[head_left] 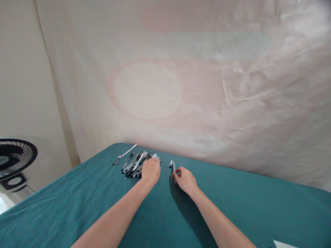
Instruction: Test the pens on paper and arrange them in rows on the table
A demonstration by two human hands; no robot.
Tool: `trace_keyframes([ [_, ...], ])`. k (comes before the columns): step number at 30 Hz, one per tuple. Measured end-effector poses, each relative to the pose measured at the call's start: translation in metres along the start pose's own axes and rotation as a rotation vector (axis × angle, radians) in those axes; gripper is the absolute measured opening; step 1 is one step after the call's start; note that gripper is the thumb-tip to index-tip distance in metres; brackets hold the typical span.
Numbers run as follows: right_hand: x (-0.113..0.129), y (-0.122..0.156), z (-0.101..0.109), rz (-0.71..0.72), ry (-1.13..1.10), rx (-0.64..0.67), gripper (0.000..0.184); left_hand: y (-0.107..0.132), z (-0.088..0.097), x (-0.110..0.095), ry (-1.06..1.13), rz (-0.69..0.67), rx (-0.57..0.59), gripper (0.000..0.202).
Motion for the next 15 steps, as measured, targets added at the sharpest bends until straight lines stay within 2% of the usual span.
trace_keyframes([
  [7, 0.0031, 0.0040, 0.0002, 0.045, -0.007, -0.004, 0.026, 0.0001, -0.0041, -0.0008, -0.188, 0.033, 0.109, 0.019],
  [15, 0.0044, 0.0044, -0.0002, 0.056, -0.040, -0.021, 0.024, -0.0038, -0.0031, 0.0059, -0.193, 0.122, 0.187, 0.021],
])
Point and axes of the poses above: each hand's wrist, its own y-axis away from the middle knuckle, its own z-axis out of the back of the hand, x = y × z, the point moved 5 cm from there along -y, towards the middle knuckle, and after that the axes turned 3 degrees about -z, right-handed, at the moved point
